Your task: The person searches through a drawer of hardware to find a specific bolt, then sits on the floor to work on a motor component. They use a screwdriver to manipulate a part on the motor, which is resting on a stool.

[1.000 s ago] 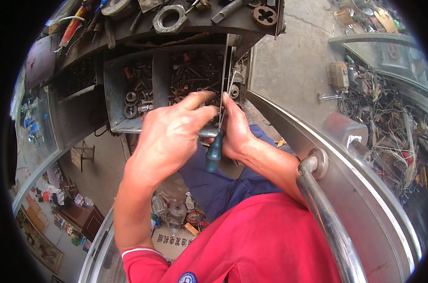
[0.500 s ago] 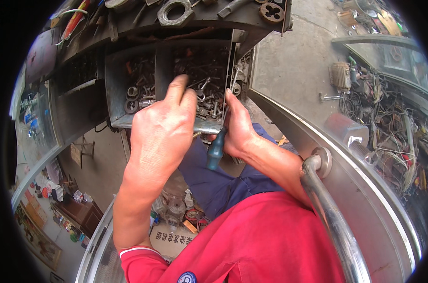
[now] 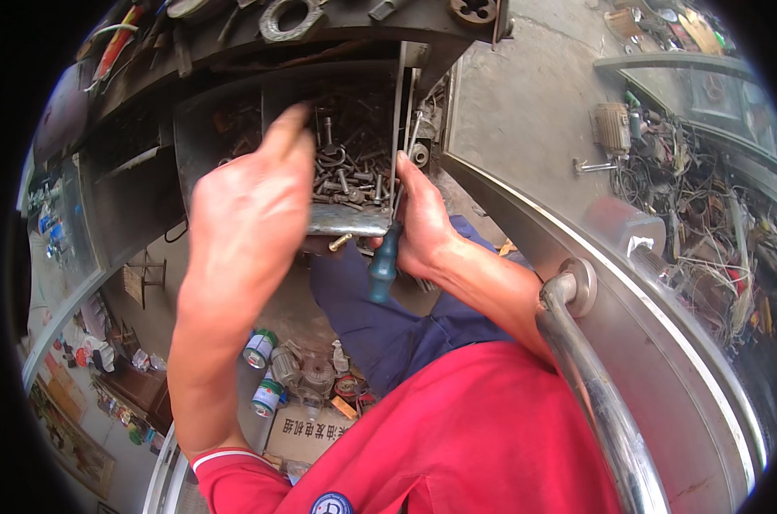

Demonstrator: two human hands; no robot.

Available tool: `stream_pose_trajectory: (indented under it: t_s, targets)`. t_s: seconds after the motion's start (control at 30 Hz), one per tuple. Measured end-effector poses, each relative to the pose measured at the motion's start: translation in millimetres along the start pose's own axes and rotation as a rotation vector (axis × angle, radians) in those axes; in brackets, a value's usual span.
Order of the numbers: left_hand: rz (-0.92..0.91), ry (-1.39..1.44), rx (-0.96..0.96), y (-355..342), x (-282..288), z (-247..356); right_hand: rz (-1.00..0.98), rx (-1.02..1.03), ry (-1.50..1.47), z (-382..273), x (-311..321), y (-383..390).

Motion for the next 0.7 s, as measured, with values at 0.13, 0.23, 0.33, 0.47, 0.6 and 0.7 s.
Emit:
stream_pose_trajectory:
  t_s: [0.13, 0.23, 0.33, 0.47, 0.6, 0.7]
  targets:
    - [-0.123, 0.295, 0.155, 13, 19, -18, -0.010, -0.017, -0.012, 2, 0, 0]
    - [-0.136, 0.371, 0.167, 18, 19, -19, -0.011, -0.023, -0.006, -2, -3, 2]
    - [-0.171, 0.408, 0.153, 18, 14, -17, -0.008, -0.015, -0.004, -2, -4, 2]
    - [-0.210, 0.514, 0.002, 11, 0, -2, 0.000, -0.005, -0.006, -2, -4, 2]
    - [-0.341, 0.422, -0.213, -1, -31, 23, -0.024, -0.009, -0.025, 2, 1, -1]
    - [-0.357, 0.274, -0.223, -6, -24, 23, -0.047, 0.010, -0.009, 3, 4, -6]
Point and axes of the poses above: each hand's wrist, its own y-axis away from the middle knuckle, its own x-axis out of the back of the hand, z = x × y, the point moved 6 cm from there along -y, towards the middle knuckle, and after that the axes turned 6 degrees about x, right-handed, at the moved point
